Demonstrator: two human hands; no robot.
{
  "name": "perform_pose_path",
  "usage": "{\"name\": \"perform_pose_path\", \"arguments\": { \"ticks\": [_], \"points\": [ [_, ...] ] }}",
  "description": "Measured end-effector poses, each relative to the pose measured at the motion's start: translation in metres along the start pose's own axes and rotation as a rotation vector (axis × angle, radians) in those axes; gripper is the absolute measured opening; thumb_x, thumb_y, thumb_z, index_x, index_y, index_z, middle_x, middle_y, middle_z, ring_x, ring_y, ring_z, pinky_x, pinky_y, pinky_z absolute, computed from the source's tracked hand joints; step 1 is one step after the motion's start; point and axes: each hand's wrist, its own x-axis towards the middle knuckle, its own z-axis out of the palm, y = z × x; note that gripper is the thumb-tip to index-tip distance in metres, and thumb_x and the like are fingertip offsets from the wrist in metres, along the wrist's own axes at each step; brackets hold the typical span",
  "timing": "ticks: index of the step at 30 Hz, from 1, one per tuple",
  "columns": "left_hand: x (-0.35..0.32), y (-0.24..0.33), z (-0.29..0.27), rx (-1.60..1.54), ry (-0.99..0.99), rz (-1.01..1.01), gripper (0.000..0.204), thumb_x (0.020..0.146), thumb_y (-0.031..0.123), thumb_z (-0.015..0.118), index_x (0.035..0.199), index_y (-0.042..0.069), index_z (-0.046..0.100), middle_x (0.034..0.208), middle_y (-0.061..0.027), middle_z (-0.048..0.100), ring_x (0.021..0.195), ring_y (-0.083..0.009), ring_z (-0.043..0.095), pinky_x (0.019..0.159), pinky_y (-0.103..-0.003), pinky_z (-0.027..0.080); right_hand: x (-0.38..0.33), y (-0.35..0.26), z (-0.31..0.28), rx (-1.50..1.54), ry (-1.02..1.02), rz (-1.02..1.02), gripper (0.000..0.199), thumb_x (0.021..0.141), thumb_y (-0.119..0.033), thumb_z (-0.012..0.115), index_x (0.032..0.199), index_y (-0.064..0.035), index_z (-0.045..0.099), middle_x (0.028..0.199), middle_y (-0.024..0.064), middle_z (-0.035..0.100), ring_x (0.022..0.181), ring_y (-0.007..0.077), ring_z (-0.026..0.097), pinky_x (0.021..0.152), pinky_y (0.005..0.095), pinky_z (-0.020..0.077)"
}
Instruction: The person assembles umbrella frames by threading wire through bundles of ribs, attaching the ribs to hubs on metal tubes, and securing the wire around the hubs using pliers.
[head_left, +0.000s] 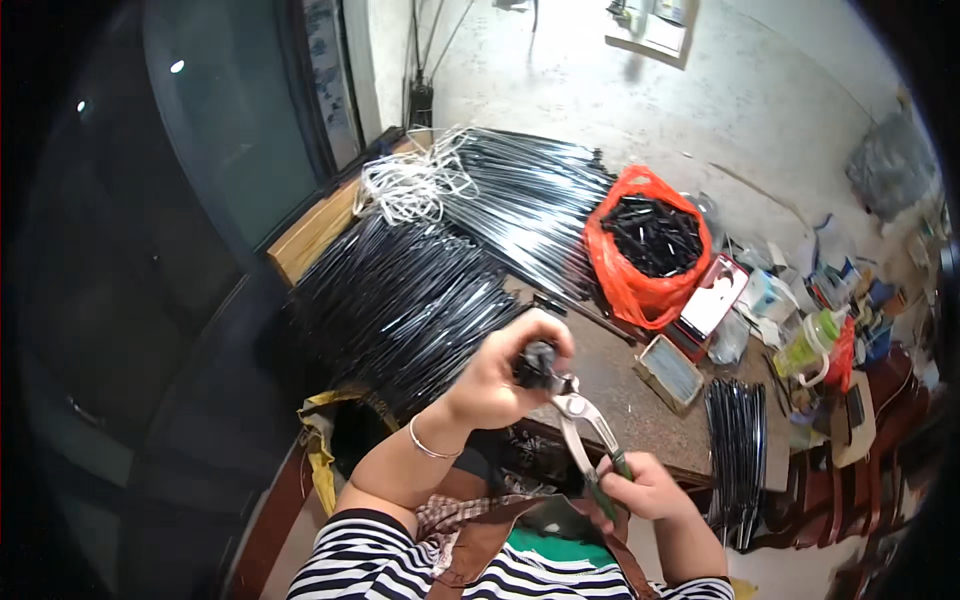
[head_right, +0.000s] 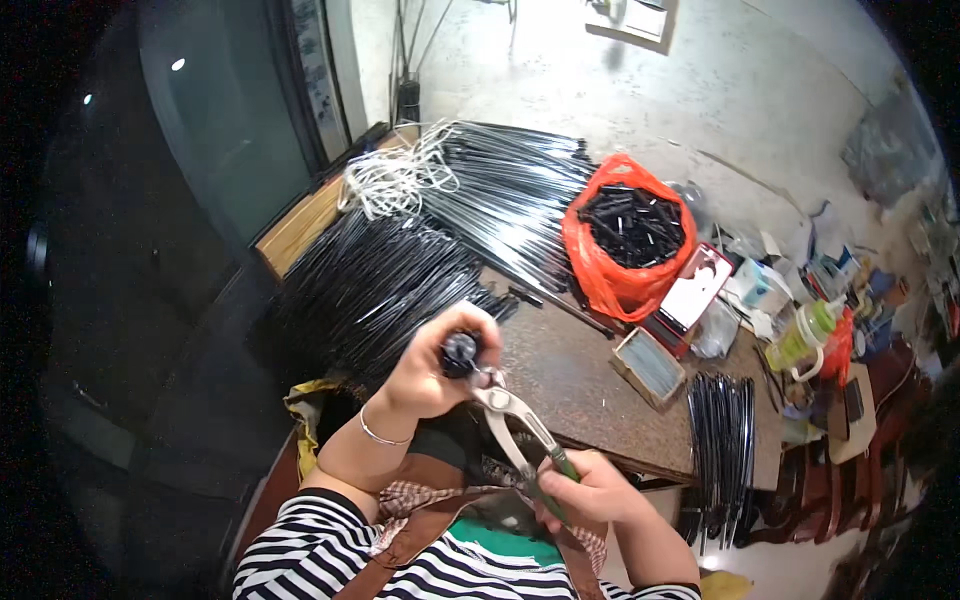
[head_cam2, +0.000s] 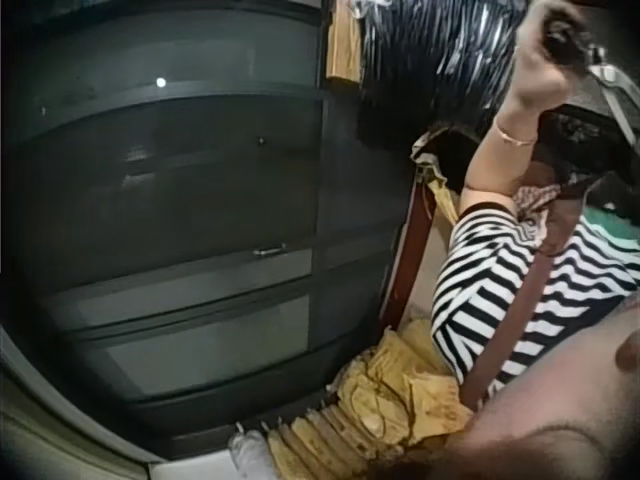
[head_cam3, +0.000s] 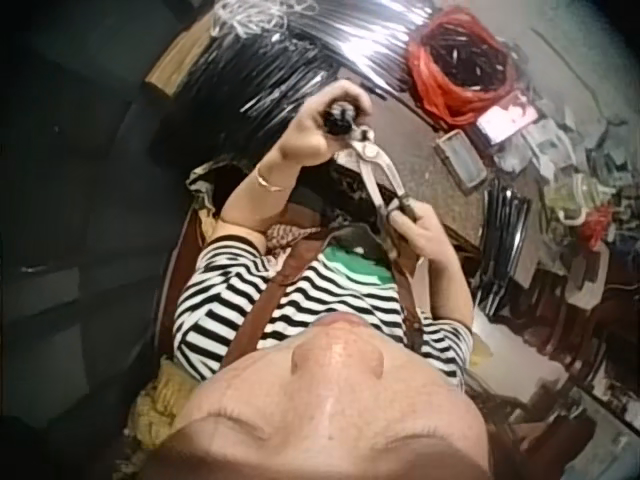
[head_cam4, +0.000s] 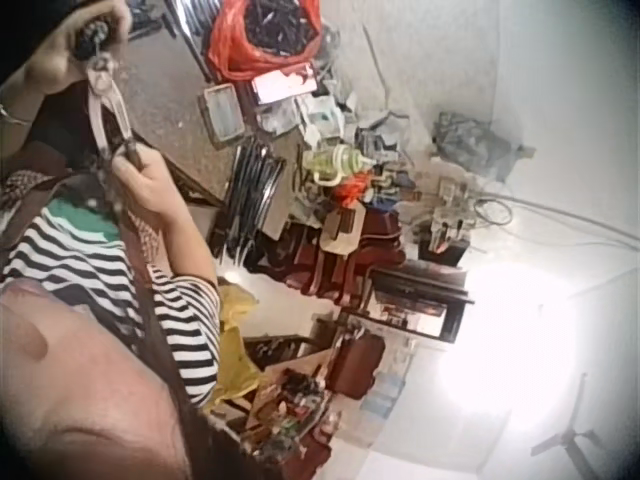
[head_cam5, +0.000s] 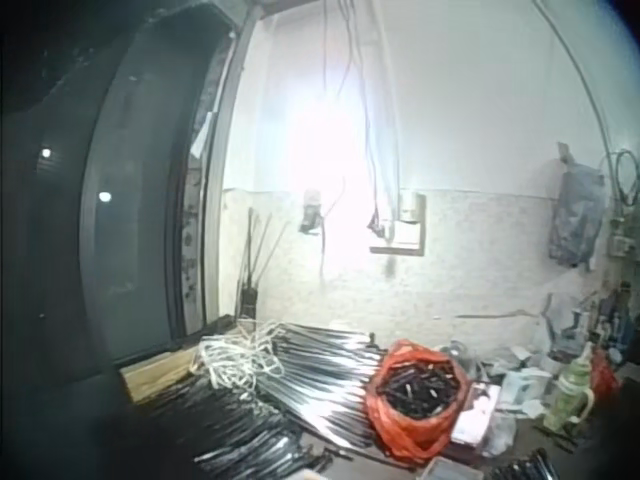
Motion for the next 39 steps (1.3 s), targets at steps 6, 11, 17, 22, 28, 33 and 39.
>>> {"name": "perform_pose_path", "arguments": {
  "ticks": [6,11,17,22,28,33,39],
  "points": [
    [0.002,0.003,-0.008,0.351,-0.044,0.044,0.03,0.058,-0.002,0.056,0.086,0.0,0.045,0.062,0.0004,0.043,0.055,-0.0058,0.038,0.051,-0.018,0.033,0.025,0.0,0.003,-0.755,0.32,-0.455,0.041,0.055,0.0,0.051,0.095,0.0006,0.039,0.068,0.0108,0.05,0.054,0.0191,0.05,0.048,0.0274,0.0403],
    [0.002,0.0,-0.015,0.266,-0.063,-0.029,0.041,0.05,0.015,0.071,0.08,0.001,0.046,0.067,0.0007,0.043,0.06,-0.0048,0.038,0.053,-0.016,0.031,0.034,0.006,-0.02,-1.337,0.679,-1.05,0.042,0.058,-0.002,0.054,0.098,-0.0012,0.04,0.079,0.0149,0.047,0.068,0.0265,0.047,0.06,0.0328,0.0393],
    [0.0,-0.005,-0.003,0.271,0.066,-0.051,0.034,0.052,0.018,0.071,0.07,0.002,0.046,0.065,0.001,0.042,0.057,-0.0045,0.036,0.051,-0.016,0.03,0.03,0.02,0.001,-0.246,-0.025,-0.173,0.037,0.076,-0.006,0.04,0.112,-0.0009,0.032,0.078,0.0072,0.052,0.065,0.0144,0.051,0.059,0.0261,0.0416],
    [0.0,0.001,-0.004,0.275,0.078,-0.021,0.029,0.055,0.014,0.069,0.069,0.003,0.046,0.062,0.0028,0.042,0.054,-0.0018,0.035,0.048,-0.015,0.03,0.025,-0.001,-0.011,-0.131,-0.326,-0.056,0.051,0.076,-0.007,0.039,0.121,-0.0037,0.015,0.073,0.0106,0.052,0.063,0.0158,0.052,0.057,0.0269,0.0418],
    [-0.001,0.002,0.009,0.215,0.123,-0.233,0.028,0.056,0.011,0.068,0.071,0.003,0.045,0.061,0.0032,0.041,0.053,-0.0006,0.035,0.047,-0.013,0.029,0.035,0.031,0.011,-0.078,-0.132,-0.151,0.01,0.073,-0.002,0.044,0.083,0.0006,0.045,0.053,0.0021,0.043,0.044,0.0083,0.041,0.042,0.0199,0.0336],
    [-0.009,-0.002,0.01,0.162,0.254,-0.077,0.033,0.055,0.013,0.068,0.076,0.001,0.046,0.062,0.0027,0.041,0.054,-0.0015,0.035,0.05,-0.014,0.03,0.039,0.028,0.02,-0.635,0.378,-0.552,0.017,0.071,-0.004,0.05,0.088,-0.0015,0.046,0.062,0.0096,0.052,0.054,0.0145,0.051,0.051,0.0241,0.0406],
    [-0.018,-0.016,0.015,0.204,0.335,-0.023,0.033,0.059,0.018,0.065,0.078,0.001,0.045,0.064,0.0021,0.041,0.055,-0.0017,0.035,0.05,-0.014,0.03,0.041,0.038,0.028,-0.668,0.401,-0.563,0.02,0.07,-0.002,0.051,0.089,-0.0026,0.046,0.063,0.012,0.052,0.055,0.0185,0.053,0.052,0.0248,0.0411]
  ]
}}
